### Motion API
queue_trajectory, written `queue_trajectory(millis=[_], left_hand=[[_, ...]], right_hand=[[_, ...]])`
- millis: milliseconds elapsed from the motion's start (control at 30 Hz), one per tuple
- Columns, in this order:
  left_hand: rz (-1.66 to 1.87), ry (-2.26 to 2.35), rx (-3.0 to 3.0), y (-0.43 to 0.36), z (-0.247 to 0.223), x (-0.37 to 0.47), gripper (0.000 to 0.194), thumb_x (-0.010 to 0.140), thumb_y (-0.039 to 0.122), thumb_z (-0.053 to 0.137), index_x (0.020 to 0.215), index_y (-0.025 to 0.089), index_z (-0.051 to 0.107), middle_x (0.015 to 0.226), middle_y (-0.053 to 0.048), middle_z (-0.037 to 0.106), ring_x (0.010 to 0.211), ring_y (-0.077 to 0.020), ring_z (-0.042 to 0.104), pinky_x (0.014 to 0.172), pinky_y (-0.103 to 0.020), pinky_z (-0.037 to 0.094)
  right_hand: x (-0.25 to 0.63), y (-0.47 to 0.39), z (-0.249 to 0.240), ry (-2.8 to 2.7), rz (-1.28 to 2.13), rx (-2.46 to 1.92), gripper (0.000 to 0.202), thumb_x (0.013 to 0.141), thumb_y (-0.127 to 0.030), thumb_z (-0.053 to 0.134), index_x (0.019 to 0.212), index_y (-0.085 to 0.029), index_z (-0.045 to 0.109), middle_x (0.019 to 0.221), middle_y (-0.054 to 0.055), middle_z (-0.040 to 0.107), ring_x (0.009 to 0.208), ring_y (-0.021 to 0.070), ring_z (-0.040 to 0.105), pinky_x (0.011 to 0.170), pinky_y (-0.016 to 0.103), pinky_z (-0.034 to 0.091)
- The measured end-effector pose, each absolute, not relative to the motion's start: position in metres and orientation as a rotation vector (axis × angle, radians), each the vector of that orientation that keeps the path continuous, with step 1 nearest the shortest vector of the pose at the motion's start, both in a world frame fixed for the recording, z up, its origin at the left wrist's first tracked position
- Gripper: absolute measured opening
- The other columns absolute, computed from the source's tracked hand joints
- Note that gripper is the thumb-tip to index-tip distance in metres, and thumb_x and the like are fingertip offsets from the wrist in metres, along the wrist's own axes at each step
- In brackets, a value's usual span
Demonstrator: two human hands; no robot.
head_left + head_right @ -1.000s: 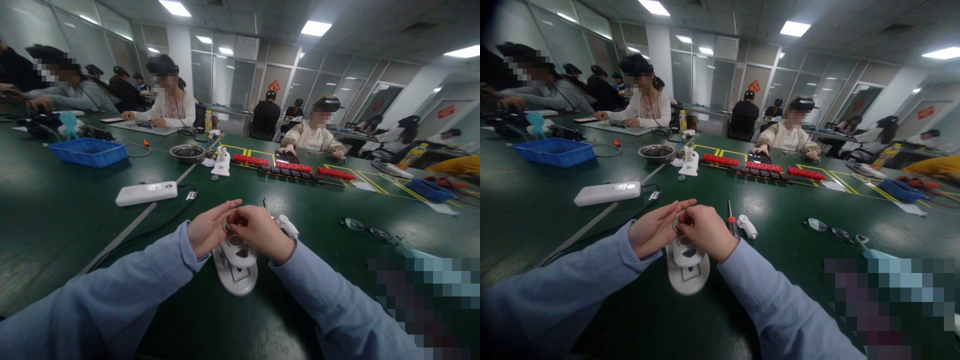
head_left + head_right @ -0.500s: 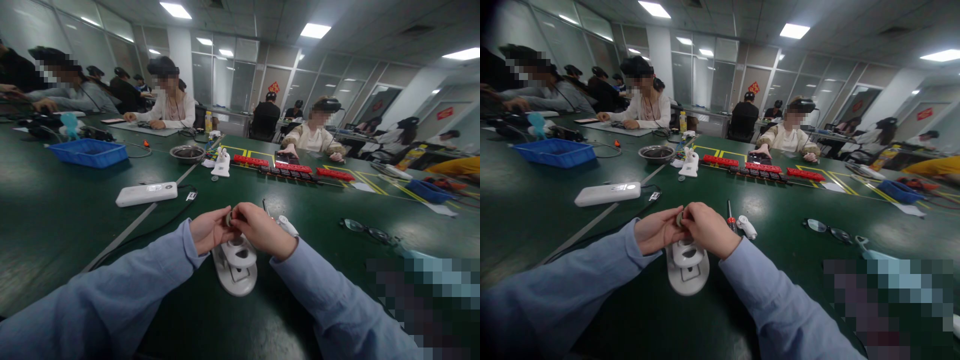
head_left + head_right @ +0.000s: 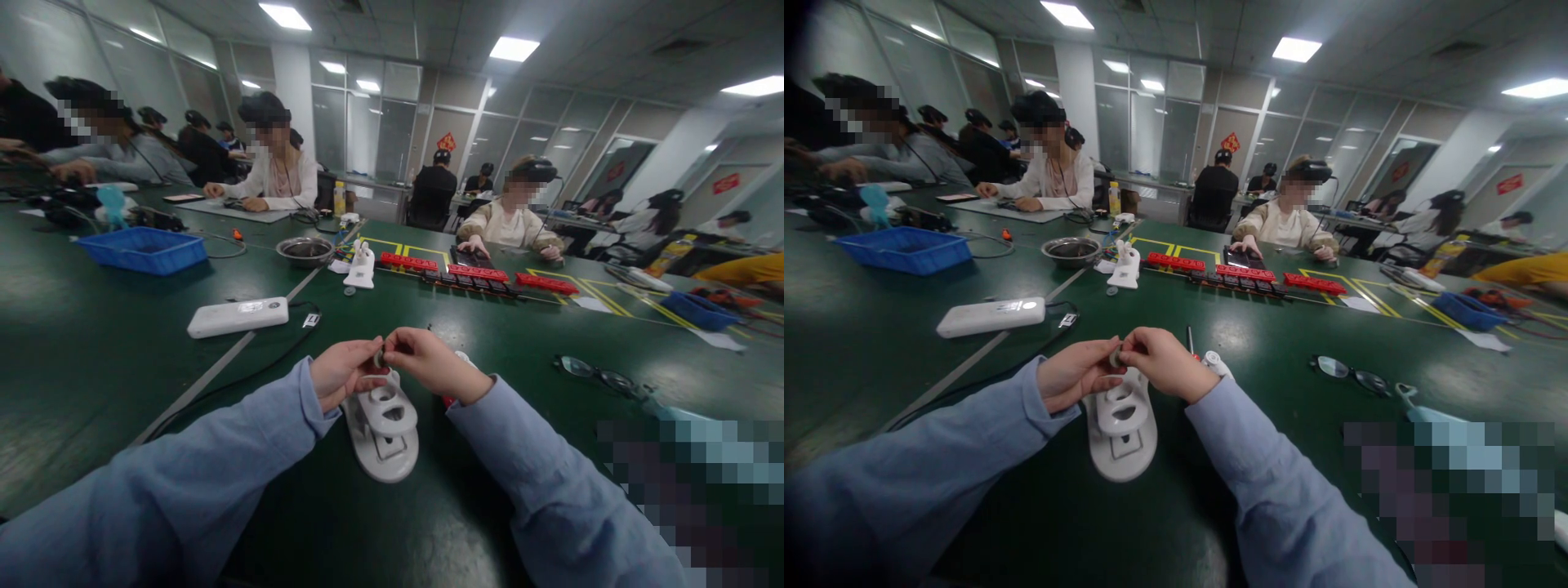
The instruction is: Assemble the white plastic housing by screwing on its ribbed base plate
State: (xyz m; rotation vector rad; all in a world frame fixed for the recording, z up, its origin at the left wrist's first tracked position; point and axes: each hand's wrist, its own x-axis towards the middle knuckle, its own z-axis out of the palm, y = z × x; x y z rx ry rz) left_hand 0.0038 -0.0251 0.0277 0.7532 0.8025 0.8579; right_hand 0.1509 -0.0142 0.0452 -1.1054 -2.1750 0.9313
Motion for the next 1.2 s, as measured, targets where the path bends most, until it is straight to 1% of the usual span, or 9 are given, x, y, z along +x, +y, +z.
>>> queue_trajectory(millis=[133, 267, 367, 500, 667, 833, 933, 1033, 1200], left_hand=[[0.913, 0.794, 0.686, -0.022, 0.028, 0.003, 0.014, 0.078, 0.017, 0.047, 0.078, 0.007, 0.057, 0.066, -0.005, 0.057, 0.052, -0.0084, 0.055, 0.047, -0.017, 0.051], [0.883, 0.716, 0.391, -0.017, 0.029, -0.002, 0.025, 0.081, 0.014, 0.033, 0.077, 0.007, 0.056, 0.061, -0.008, 0.058, 0.052, -0.012, 0.058, 0.047, -0.021, 0.051], [0.848, 0.641, 0.222, -0.016, 0.03, -0.005, 0.031, 0.081, 0.015, 0.026, 0.071, 0.007, 0.055, 0.059, -0.011, 0.06, 0.057, -0.0154, 0.061, 0.049, -0.023, 0.052], [0.824, 0.616, 0.232, -0.016, 0.03, -0.005, 0.025, 0.081, 0.02, 0.034, 0.072, 0.007, 0.054, 0.054, -0.008, 0.06, 0.05, -0.0143, 0.061, 0.048, -0.023, 0.052], [0.838, 0.605, 0.17, -0.018, 0.028, -0.004, 0.024, 0.074, 0.005, 0.029, 0.068, 0.007, 0.053, 0.052, -0.008, 0.058, 0.047, -0.0125, 0.059, 0.048, -0.021, 0.052], [0.852, 0.573, 0.212, -0.022, 0.03, -0.003, 0.03, 0.079, 0.02, 0.026, 0.071, 0.008, 0.053, 0.058, -0.01, 0.058, 0.053, -0.0181, 0.059, 0.05, -0.033, 0.052], [0.825, 0.591, 0.255, -0.022, 0.03, -0.001, 0.03, 0.083, 0.026, 0.031, 0.068, 0.01, 0.052, 0.057, -0.008, 0.058, 0.052, -0.0155, 0.059, 0.052, -0.03, 0.053], [0.851, 0.655, 0.27, -0.021, 0.029, 0.001, 0.023, 0.084, 0.019, 0.035, 0.07, 0.01, 0.052, 0.055, -0.003, 0.055, 0.048, -0.009, 0.056, 0.05, -0.02, 0.051], [0.841, 0.679, 0.23, -0.016, 0.025, -0.001, 0.019, 0.084, 0.008, 0.029, 0.08, 0.009, 0.048, 0.048, 0.004, 0.039, 0.035, -0.0027, 0.038, 0.03, -0.009, 0.03]], right_hand=[[0.155, -0.014, 0.048, -2.052, 1.185, -1.084, 0.007, 0.074, -0.018, 0.048, 0.068, -0.015, 0.045, 0.056, -0.007, 0.043, 0.043, 0.0038, 0.038, 0.042, 0.018, 0.031], [0.156, -0.016, 0.053, -1.972, 1.293, -1.107, 0.009, 0.076, -0.023, 0.045, 0.07, -0.017, 0.042, 0.051, -0.009, 0.037, 0.035, 0.0036, 0.033, 0.034, 0.017, 0.026], [0.152, -0.021, 0.059, -2.016, 1.114, -1.088, 0.009, 0.075, -0.02, 0.047, 0.068, -0.016, 0.043, 0.053, -0.008, 0.039, 0.04, 0.0038, 0.035, 0.039, 0.018, 0.028], [0.142, -0.03, 0.064, -2.131, 0.687, -1.032, 0.006, 0.072, -0.013, 0.051, 0.067, -0.015, 0.048, 0.063, -0.004, 0.048, 0.058, 0.0069, 0.044, 0.053, 0.019, 0.034], [0.134, -0.037, 0.069, -2.2, 0.413, -1.046, 0.006, 0.072, -0.012, 0.05, 0.069, -0.017, 0.049, 0.069, -0.002, 0.049, 0.064, 0.0088, 0.044, 0.056, 0.021, 0.034], [0.133, -0.039, 0.07, -2.257, 0.326, -1.092, 0.004, 0.075, -0.014, 0.049, 0.073, -0.017, 0.049, 0.073, -0.001, 0.05, 0.067, 0.0095, 0.045, 0.057, 0.021, 0.035], [0.131, -0.037, 0.064, -2.312, 0.13, -1.163, 0.003, 0.076, -0.017, 0.049, 0.075, -0.017, 0.051, 0.077, 0.001, 0.051, 0.07, 0.0111, 0.046, 0.058, 0.022, 0.035], [0.13, -0.034, 0.059, -2.354, -0.041, -1.219, 0.007, 0.075, -0.024, 0.053, 0.075, -0.017, 0.055, 0.08, 0.004, 0.053, 0.076, 0.0143, 0.047, 0.061, 0.024, 0.036], [0.152, -0.033, 0.081, -2.262, -0.047, -1.251, 0.016, 0.075, -0.031, 0.054, 0.083, -0.018, 0.057, 0.082, 0.004, 0.056, 0.076, 0.0141, 0.05, 0.064, 0.025, 0.038]])
